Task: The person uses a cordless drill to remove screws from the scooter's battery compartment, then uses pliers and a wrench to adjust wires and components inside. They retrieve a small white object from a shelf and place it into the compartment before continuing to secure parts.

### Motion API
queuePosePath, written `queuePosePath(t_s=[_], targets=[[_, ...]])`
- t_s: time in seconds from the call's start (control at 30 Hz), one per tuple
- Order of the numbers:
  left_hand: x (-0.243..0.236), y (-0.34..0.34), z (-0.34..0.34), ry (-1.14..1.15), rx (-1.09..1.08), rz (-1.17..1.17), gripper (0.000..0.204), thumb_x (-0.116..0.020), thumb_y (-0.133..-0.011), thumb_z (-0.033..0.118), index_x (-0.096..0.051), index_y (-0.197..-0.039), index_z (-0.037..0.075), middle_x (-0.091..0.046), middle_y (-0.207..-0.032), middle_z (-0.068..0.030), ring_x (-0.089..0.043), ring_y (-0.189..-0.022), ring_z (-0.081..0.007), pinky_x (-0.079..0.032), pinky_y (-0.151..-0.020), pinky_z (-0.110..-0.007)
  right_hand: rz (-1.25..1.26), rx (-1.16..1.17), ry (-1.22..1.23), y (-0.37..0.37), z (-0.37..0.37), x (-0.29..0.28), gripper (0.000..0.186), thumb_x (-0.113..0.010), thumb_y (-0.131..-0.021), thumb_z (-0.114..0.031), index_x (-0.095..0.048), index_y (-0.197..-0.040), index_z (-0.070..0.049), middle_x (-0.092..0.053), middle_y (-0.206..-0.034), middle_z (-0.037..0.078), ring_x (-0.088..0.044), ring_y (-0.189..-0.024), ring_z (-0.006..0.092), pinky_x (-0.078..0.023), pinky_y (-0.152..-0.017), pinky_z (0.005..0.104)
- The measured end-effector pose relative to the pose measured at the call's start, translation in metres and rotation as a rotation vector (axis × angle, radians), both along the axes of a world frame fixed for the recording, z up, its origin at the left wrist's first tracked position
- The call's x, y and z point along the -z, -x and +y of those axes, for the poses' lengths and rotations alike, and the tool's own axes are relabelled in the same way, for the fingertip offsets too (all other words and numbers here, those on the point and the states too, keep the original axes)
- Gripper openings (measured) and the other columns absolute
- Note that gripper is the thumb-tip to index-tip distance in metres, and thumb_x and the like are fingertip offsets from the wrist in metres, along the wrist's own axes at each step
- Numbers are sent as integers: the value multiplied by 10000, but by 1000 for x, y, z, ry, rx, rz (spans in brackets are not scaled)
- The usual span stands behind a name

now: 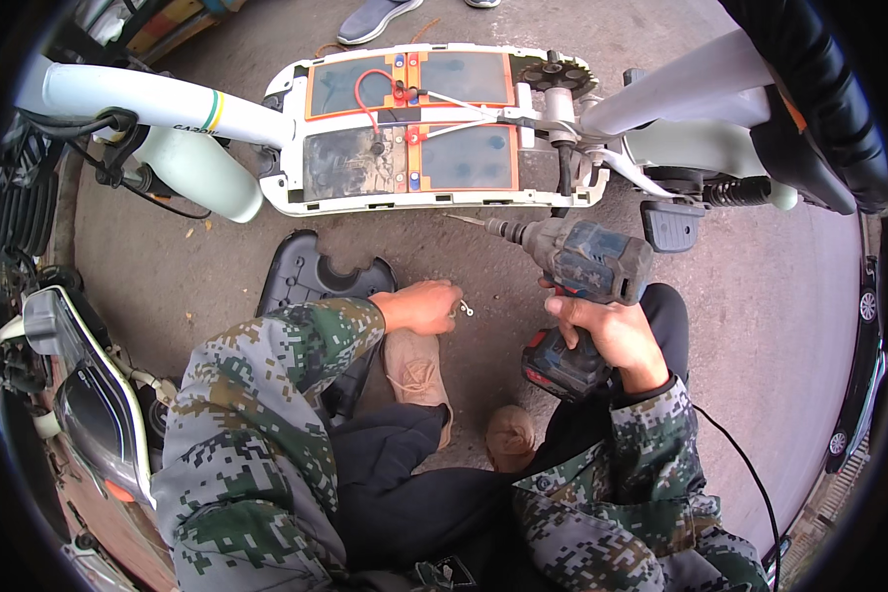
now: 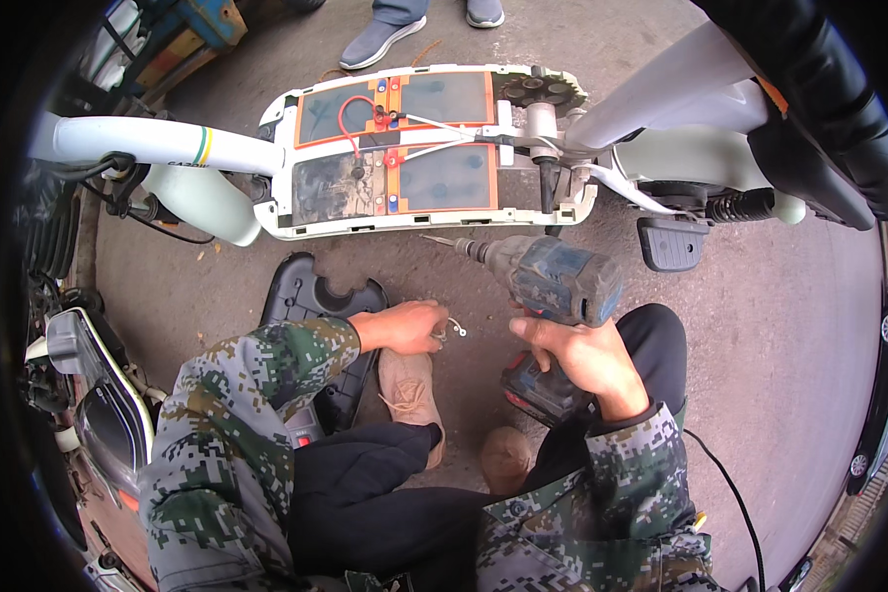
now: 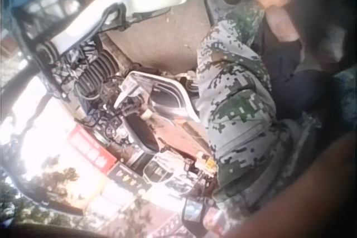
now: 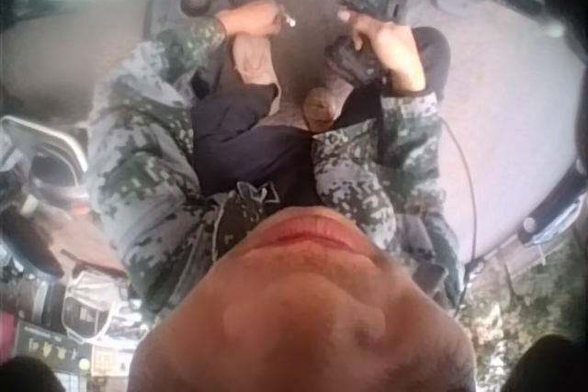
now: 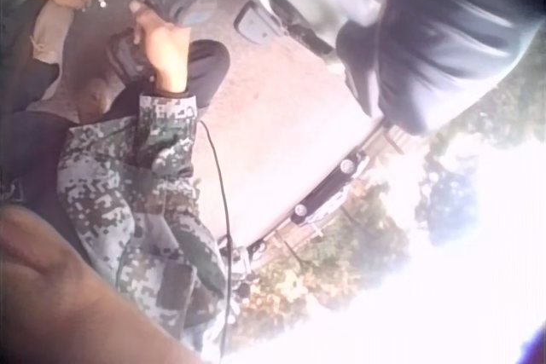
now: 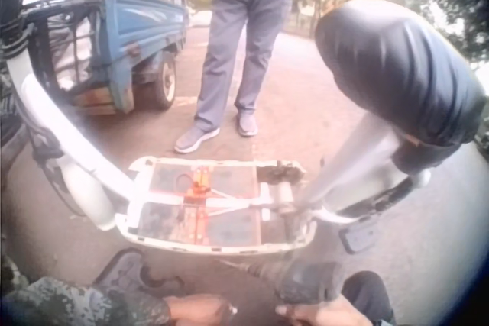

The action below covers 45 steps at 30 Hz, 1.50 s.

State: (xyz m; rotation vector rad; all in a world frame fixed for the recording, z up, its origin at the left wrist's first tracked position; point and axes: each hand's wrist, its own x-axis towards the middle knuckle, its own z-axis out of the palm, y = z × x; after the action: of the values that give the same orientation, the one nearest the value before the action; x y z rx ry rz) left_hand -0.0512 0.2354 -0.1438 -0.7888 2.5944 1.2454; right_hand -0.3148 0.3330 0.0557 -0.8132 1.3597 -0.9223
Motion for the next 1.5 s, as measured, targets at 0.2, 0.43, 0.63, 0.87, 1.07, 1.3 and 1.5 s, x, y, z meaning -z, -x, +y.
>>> queuePosePath(t_s=[0.2,0.43,0.63,0.87,1.07,1.3,1.5], targets=[[-81,9,-54,-151,117,-221,457,-769,-932,388,-750,-1151,-14,-761,-1010,-227,-749,-986,-358,-586,-871,-466,36,17,20,-3,-5,-13,284,-761,-900,36,-678,-1171,53,-645,-899,38,-554,-604,117,-437,-540,288],[-204,-32,-156,-58,-346,-26,273,-708,-977,232,-758,-1046,-28,-749,-872,-83,-743,-767,-180,-589,-696,-346,85,80,198,-12,-31,-42,204,-742,-950,4,-687,-1144,32,-676,-883,42,-550,-566,119,-439,-528,279],[-177,-43,-205,424,-654,357,293,-650,-920,133,-741,-1135,-44,-752,-1023,-147,-725,-964,-231,-564,-861,-362,177,50,301,-26,-64,-61,197,-760,-970,-62,-670,-1130,9,-649,-856,30,-527,-560,104,-432,-515,272],[-148,-54,-230,588,-627,378,355,-617,-886,94,-752,-1204,15,-717,-1193,-209,-674,-1198,-359,-520,-1047,-435,173,22,288,-42,-72,-58,192,-771,-964,-56,-671,-1123,-15,-639,-835,15,-530,-568,96,-436,-513,271],[-137,-63,-221,506,-566,406,324,-656,-902,88,-742,-1203,5,-654,-1060,-131,-673,-958,-248,-550,-896,-383,195,5,275,-48,-76,-51,204,-771,-958,-38,-666,-1132,-19,-639,-850,14,-538,-575,91,-435,-504,263],[-123,-57,-205,506,-565,448,418,-652,-942,116,-701,-1350,39,-613,-1027,-115,-644,-939,-250,-538,-878,-373,249,-8,280,-60,-94,-61,239,-746,-970,-68,-670,-1175,28,-638,-819,30,-537,-562,110,-443,-508,272],[-119,-59,-198,500,-577,413,466,-654,-927,139,-681,-1382,45,-613,-1086,-141,-652,-1026,-282,-524,-945,-380,349,-157,280,-61,-132,-72,220,-736,-991,-124,-654,-1149,7,-597,-739,9,-511,-545,98,-419,-500,277]])
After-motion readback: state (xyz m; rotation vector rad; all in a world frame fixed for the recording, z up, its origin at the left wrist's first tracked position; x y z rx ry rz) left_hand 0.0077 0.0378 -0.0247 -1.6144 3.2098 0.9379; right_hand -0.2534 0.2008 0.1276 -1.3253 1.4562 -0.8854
